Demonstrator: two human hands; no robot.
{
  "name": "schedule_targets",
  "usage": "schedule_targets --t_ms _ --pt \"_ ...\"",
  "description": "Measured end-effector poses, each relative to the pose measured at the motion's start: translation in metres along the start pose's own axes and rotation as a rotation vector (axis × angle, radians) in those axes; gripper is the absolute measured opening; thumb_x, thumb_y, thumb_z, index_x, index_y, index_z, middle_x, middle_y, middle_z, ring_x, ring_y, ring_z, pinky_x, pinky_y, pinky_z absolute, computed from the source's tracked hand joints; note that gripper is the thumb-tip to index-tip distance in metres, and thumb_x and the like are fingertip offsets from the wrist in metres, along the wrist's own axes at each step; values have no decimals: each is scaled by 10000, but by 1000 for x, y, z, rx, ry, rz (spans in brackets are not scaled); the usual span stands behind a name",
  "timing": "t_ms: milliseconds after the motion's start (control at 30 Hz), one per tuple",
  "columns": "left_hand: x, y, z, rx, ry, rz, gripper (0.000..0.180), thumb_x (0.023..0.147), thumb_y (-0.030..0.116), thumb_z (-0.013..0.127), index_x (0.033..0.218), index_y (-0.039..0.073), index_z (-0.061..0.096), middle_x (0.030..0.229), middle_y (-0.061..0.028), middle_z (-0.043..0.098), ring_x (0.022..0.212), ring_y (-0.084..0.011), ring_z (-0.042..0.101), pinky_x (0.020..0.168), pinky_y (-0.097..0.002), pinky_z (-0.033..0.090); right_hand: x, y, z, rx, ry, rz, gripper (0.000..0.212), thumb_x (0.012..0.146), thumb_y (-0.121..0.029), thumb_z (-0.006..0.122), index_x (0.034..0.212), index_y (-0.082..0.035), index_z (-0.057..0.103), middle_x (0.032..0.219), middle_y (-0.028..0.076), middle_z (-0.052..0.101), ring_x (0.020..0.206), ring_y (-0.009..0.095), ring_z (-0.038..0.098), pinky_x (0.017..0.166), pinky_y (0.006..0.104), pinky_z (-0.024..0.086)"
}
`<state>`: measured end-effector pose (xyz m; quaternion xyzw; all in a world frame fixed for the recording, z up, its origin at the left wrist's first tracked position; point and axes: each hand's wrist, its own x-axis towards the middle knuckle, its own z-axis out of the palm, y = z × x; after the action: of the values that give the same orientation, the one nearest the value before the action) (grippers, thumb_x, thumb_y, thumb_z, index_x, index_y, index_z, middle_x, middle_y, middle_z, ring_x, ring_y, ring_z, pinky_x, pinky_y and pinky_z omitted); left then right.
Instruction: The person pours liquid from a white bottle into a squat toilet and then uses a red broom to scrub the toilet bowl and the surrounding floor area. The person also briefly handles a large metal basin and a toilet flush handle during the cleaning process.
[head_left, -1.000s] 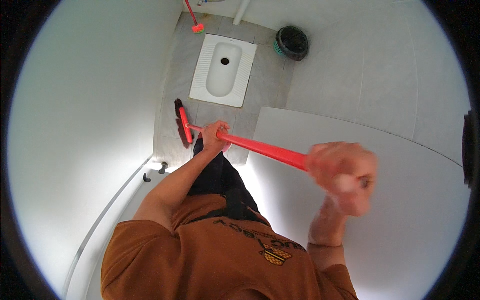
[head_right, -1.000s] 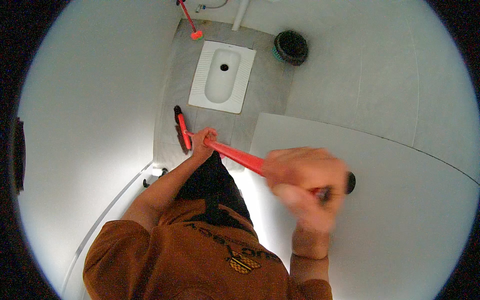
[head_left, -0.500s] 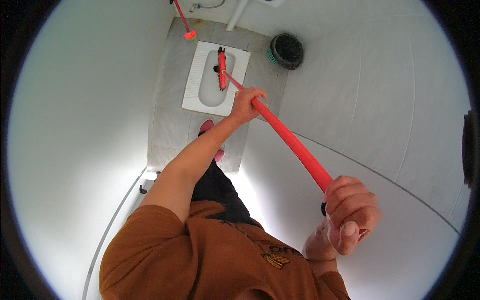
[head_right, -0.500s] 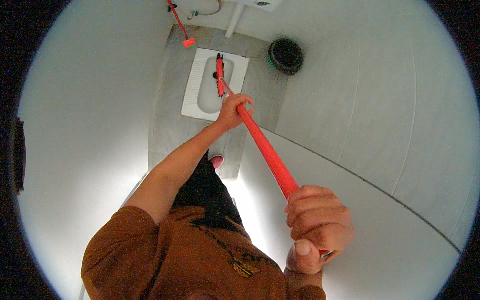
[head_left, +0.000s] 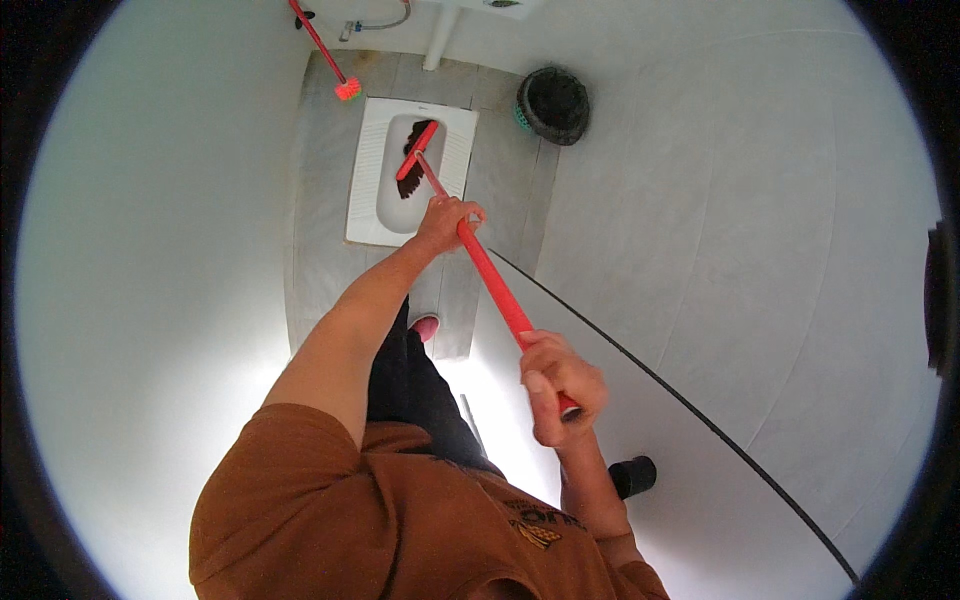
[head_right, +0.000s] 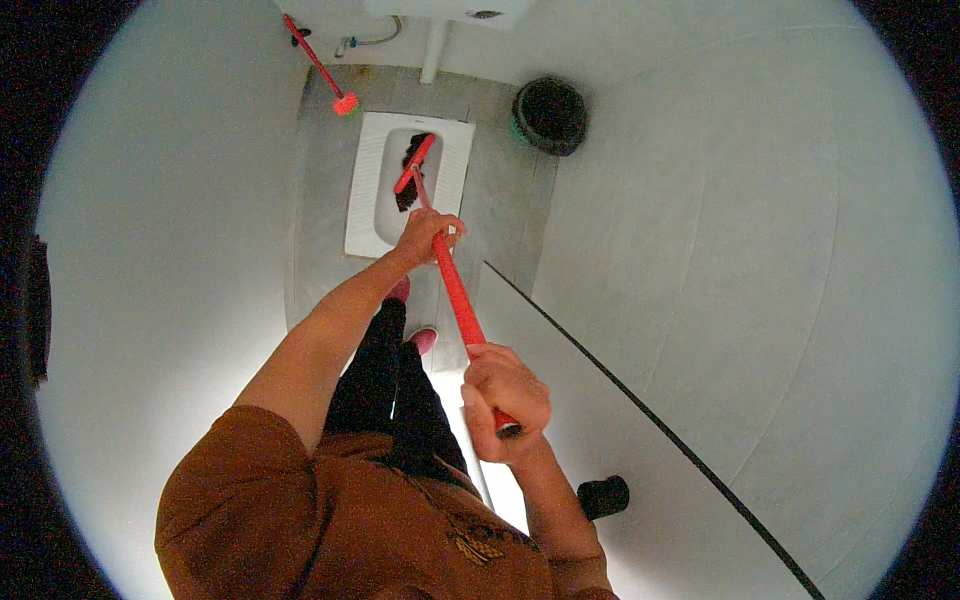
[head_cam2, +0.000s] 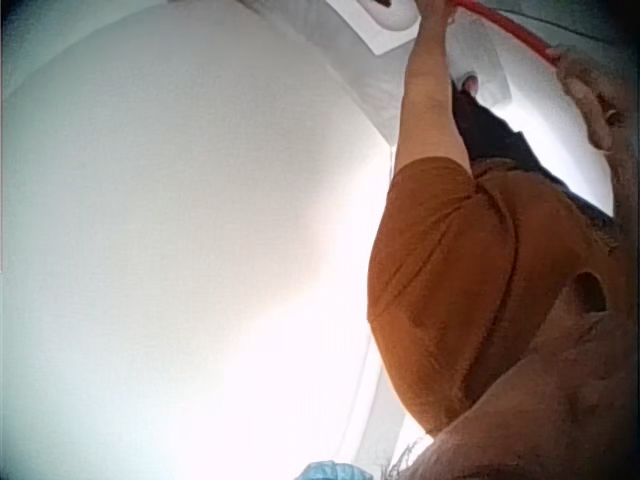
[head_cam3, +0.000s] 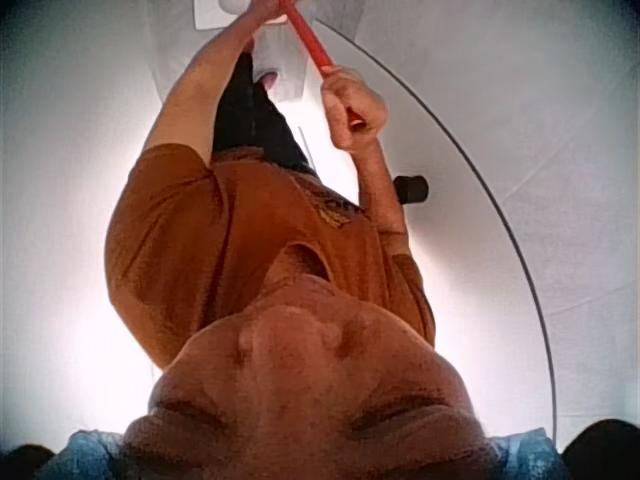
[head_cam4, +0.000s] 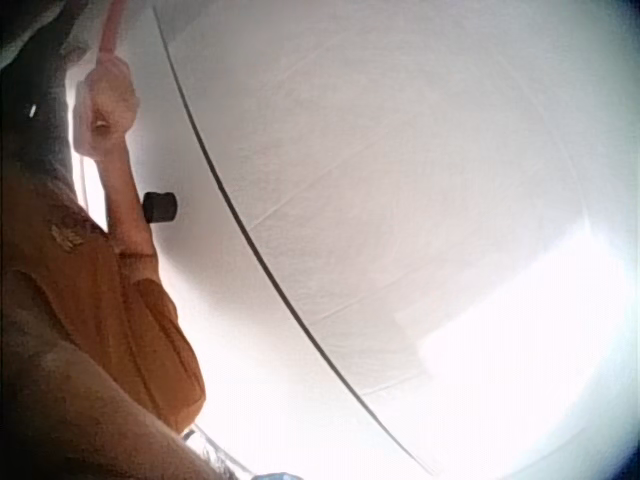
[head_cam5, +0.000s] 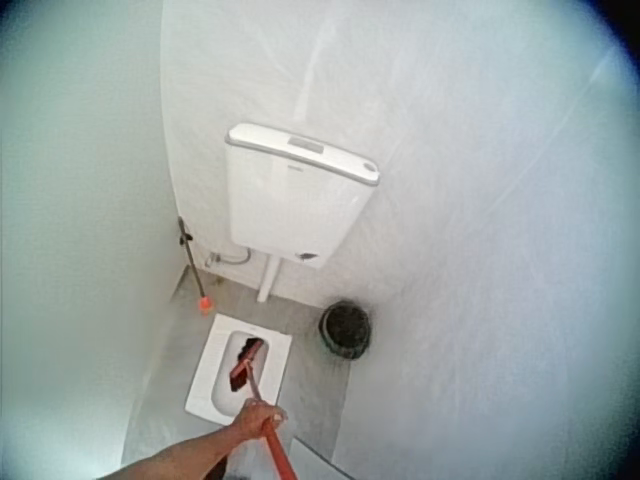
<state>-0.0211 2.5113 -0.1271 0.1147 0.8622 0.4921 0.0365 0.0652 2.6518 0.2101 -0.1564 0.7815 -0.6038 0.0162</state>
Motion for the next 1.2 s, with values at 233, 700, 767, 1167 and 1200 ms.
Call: schedule_targets --t_ms 233,700,767,1167,1200 --pt "-47 36 10 -104 101 -90 77 701 83 657 731 145 624 572 -44 559 579 -276 566 573 -413 414 18 -44 -25 85 86 194 293 778 -79 538 528 -76 386 495 60 465 460 180 479 702 450 522" --pt "-24 12 -4 -27 8 -92 106 694 69 664 745 156 631 617 -26 593 665 -259 594 665 -399 457 32 -15 -23 75 89 105 234 786 -29 528 574 -66 436 548 54 514 512 178 534 723 440 541" --pt "-35 22 2 -73 5 -58 129 683 57 677 753 156 632 611 -28 587 669 -267 593 663 -400 459 35 -24 -34 128 20 131 178 791 19 529 618 -22 515 628 91 582 585 212 597 760 433 548" --pt "188 74 -146 372 107 113 704 738 39 665 1392 65 407 1452 -186 386 1351 -356 365 1117 -446 321 23 64 -91 112 385 146 326 966 -90 498 662 -105 384 553 27 459 516 133 460 668 423 514" --pt "215 96 -187 347 127 86 778 761 110 735 1439 81 353 1482 -173 353 1396 -357 301 1159 -444 262 17 63 -88 117 402 158 322 963 -88 491 664 -108 373 549 22 441 518 133 459 679 419 510"
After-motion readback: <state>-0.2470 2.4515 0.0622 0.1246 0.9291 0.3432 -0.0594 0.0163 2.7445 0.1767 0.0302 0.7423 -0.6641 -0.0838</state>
